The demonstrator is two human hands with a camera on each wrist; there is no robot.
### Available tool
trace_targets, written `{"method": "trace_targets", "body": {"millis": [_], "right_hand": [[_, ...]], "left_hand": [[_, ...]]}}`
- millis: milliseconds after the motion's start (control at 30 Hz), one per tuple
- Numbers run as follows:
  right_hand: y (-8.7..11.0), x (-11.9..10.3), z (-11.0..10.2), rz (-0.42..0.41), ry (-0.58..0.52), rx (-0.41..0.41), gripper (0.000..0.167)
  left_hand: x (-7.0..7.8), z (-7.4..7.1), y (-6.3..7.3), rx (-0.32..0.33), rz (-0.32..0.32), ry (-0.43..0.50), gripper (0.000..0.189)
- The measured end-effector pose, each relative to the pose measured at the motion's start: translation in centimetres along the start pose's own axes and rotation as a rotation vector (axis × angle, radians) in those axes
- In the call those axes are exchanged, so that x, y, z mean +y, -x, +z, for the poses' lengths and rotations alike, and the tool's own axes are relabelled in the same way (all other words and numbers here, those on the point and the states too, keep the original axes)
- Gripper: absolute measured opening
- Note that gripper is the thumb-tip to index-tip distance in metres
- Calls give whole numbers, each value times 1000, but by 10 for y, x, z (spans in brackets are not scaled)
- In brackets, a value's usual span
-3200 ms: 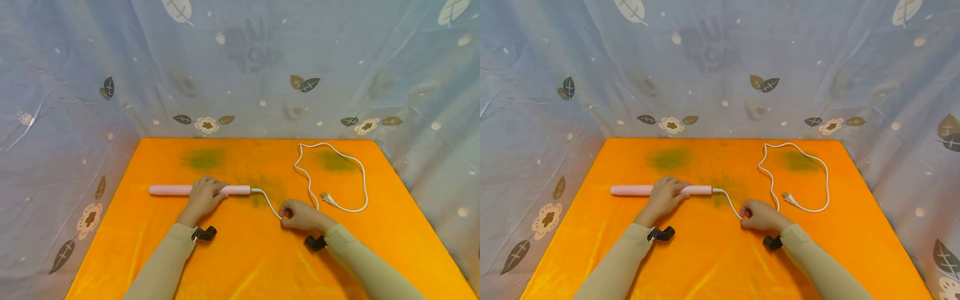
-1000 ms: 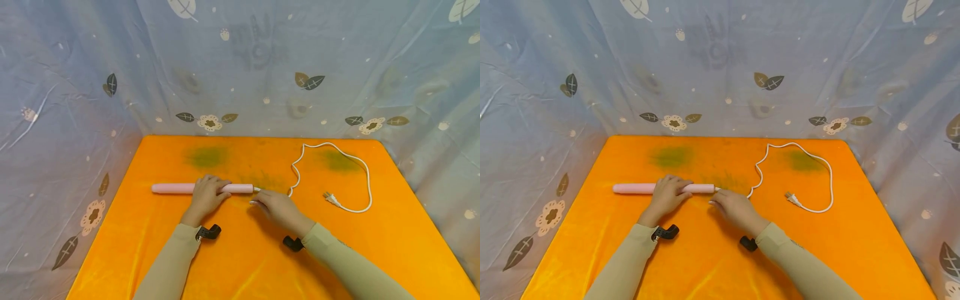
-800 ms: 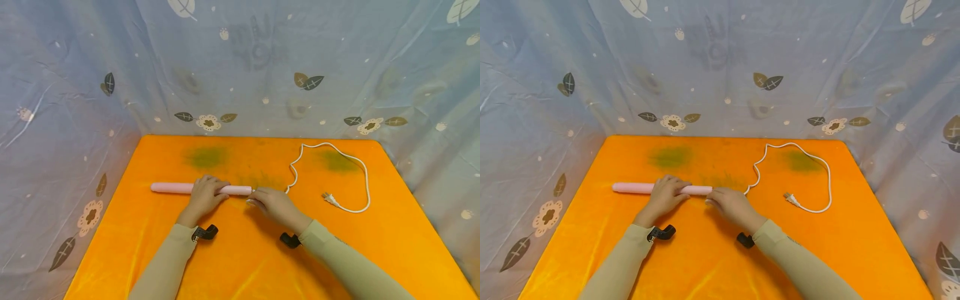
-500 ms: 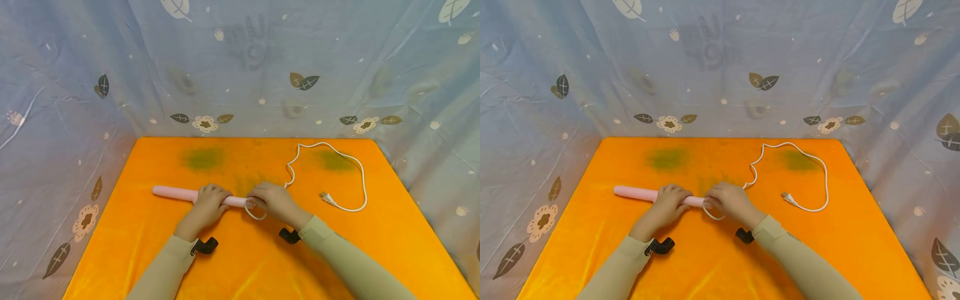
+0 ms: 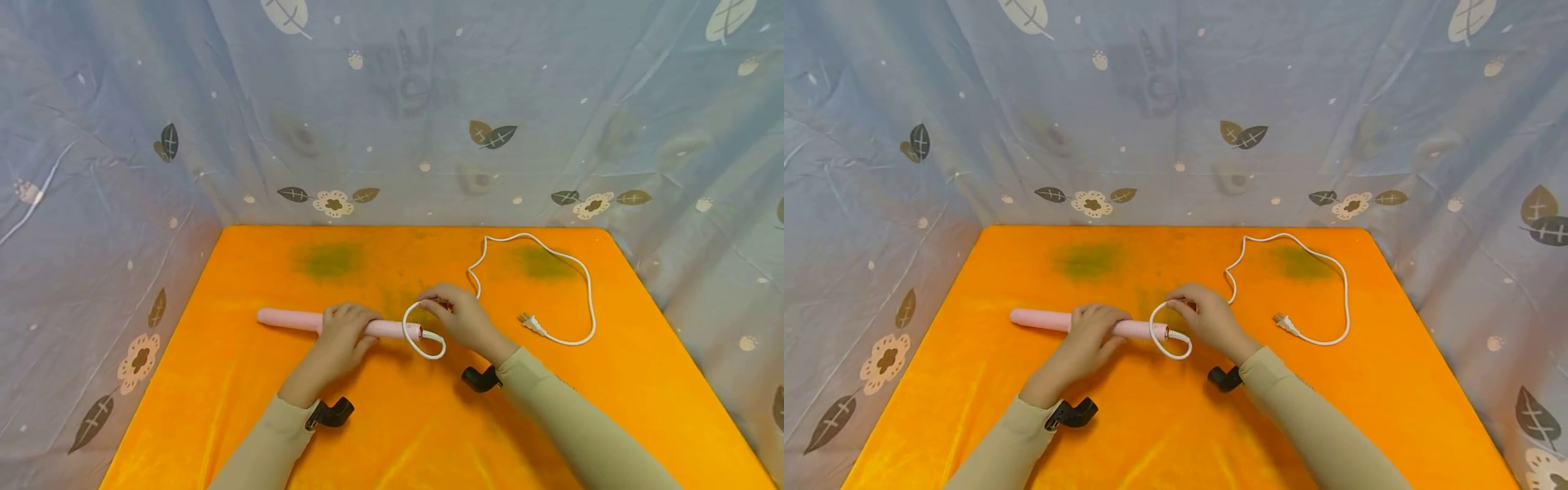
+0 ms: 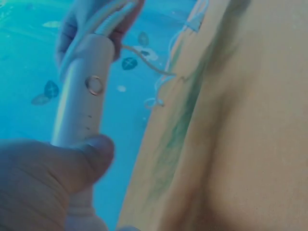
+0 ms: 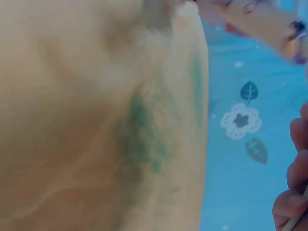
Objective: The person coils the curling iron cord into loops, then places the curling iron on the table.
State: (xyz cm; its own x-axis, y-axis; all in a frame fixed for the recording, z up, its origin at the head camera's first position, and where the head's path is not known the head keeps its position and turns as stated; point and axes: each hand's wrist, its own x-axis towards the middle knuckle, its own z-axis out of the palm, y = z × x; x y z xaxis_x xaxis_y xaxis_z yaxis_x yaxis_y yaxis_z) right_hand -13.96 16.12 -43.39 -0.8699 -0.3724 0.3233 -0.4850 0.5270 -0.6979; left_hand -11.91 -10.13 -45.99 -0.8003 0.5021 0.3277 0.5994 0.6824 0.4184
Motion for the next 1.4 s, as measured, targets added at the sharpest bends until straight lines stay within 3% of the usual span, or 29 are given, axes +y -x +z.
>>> {"method": "trace_targets", "body": {"millis": [167,267,367,567,700,833,1000,1100,1267,1400], "right_hand": [[8,14,0,135,-150,-15,15],[14,18,3,183,-151,-29,14],[19,19,9,179,-96,-51,16],[29,16,25,100,80,-83,19],[36,11,30,39,230,-105,22],[41,5,31,-67,342,-75,23],[45,-1,30,-169,397,-32,15],[45,-6,28,-244,437,-6,2],[44,-18,24,-355,511,27,15],[42,-25,19,-372,546,6,19]], "left_hand": [[-1,0,-1,110,51,47,35],[-1,2,-3,167,78,56,35],[-1,3,-5,215,87,62,36],[0,6,-9,275,39,65,40],[-2,7,-12,283,12,60,40],[-4,8,-15,277,5,46,40],[-6,12,-18,275,36,27,41],[-9,15,-19,270,67,0,42],[-14,23,-18,247,86,-47,43],[-16,27,-16,232,87,-63,44]]}}
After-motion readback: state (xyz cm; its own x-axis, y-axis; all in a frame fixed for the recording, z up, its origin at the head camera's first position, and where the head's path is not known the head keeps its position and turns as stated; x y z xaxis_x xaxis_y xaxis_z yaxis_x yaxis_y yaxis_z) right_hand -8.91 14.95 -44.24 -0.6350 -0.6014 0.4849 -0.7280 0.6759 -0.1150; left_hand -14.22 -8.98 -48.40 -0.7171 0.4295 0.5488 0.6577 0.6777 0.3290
